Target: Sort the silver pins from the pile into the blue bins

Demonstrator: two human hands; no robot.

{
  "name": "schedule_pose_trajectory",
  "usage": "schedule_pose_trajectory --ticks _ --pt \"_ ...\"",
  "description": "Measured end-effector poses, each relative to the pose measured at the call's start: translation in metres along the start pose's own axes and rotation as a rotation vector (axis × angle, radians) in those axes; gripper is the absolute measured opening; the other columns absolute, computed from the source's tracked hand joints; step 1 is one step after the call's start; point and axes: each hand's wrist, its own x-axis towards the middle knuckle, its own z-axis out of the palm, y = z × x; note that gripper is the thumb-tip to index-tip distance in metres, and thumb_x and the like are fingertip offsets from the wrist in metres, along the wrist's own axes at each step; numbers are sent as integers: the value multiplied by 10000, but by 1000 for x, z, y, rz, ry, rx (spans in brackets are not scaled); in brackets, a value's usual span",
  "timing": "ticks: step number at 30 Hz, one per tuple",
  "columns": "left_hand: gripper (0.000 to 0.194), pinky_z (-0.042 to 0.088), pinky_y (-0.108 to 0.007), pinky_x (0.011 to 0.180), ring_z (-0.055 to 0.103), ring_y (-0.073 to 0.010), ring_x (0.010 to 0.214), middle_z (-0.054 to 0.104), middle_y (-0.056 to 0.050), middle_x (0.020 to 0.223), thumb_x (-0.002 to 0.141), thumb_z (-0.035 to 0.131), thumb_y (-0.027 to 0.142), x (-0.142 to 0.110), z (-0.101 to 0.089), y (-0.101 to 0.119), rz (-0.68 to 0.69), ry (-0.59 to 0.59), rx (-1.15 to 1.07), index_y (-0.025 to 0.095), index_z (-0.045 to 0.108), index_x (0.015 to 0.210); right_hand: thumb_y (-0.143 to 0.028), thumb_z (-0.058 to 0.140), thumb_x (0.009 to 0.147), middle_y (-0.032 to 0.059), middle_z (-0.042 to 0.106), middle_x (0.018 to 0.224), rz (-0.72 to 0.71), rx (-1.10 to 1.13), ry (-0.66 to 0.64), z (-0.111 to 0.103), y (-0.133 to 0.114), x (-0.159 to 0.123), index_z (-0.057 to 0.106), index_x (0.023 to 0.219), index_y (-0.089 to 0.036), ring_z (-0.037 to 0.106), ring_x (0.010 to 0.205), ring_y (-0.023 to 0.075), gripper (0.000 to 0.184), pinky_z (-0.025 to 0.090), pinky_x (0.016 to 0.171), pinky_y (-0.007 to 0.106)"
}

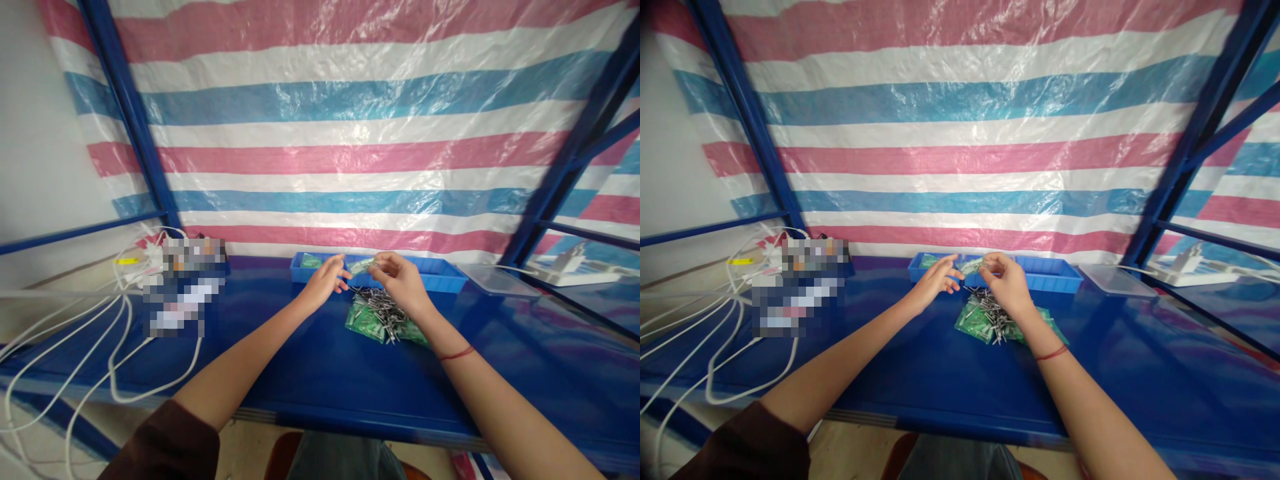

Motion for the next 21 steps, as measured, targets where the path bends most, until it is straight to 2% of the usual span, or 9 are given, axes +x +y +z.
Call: schedule_pose_trajectory --ticks 3,6,9,11,14,16,18,21 --pt "482 439 -185 520 585 -93 581 620 -66 849 856 391 535 -2 1 6 -192 -7 -168 164 495 1146 -226 561 729 51 662 830 -215 -184 -37 2 -3 -5 569 783 -180 631 790 176 72 498 761 333" --pt "462 455 -186 551 609 -104 630 620 -65 878 804 492 550 -7 2 9 -300 -97 -231 181 527 1081 -181 501 761 46 681 843 -360 -336 -53 6 -10 -13 584 757 -188 641 792 175 84 496 777 334" --pt "399 465 -189 604 610 -92 643 617 -32 829 776 614 398 -9 4 9 -268 -155 -268 210 510 1112 -162 476 772 45 688 858 -445 -431 -91 9 -16 -15 600 778 -194 646 796 179 128 500 775 337" --pt "400 466 -192 617 591 -79 615 602 -3 758 761 642 310 -5 1 6 -160 -64 -253 221 492 1121 -170 481 777 58 678 942 -458 -496 -134 4 -18 -12 609 886 -192 638 847 186 170 499 788 342" --pt "297 441 -182 567 566 -87 589 568 20 679 766 615 299 9 -17 -1 54 212 -53 203 516 1029 -243 520 779 85 653 1026 -320 -629 -237 -19 -16 -4 577 1055 -180 632 856 200 289 508 753 340" --pt "215 427 -185 569 555 -96 591 546 27 649 772 587 312 20 -38 -7 170 388 144 184 549 941 -350 567 755 92 676 945 -118 -737 -352 -42 -12 0 612 981 -168 638 814 221 294 511 722 350" --pt "204 410 -198 575 540 -111 592 531 29 615 769 573 334 28 -61 -14 209 528 373 178 578 902 -468 635 675 100 688 923 122 -800 -496 -68 -8 2 649 919 -165 643 814 245 390 512 721 353" --pt "261 411 -232 628 553 -139 630 580 3 655 793 529 389 33 -85 -23 191 599 641 181 607 929 -506 736 522 124 692 924 405 -815 -610 -95 -6 1 680 872 -154 645 803 275 500 520 668 346"
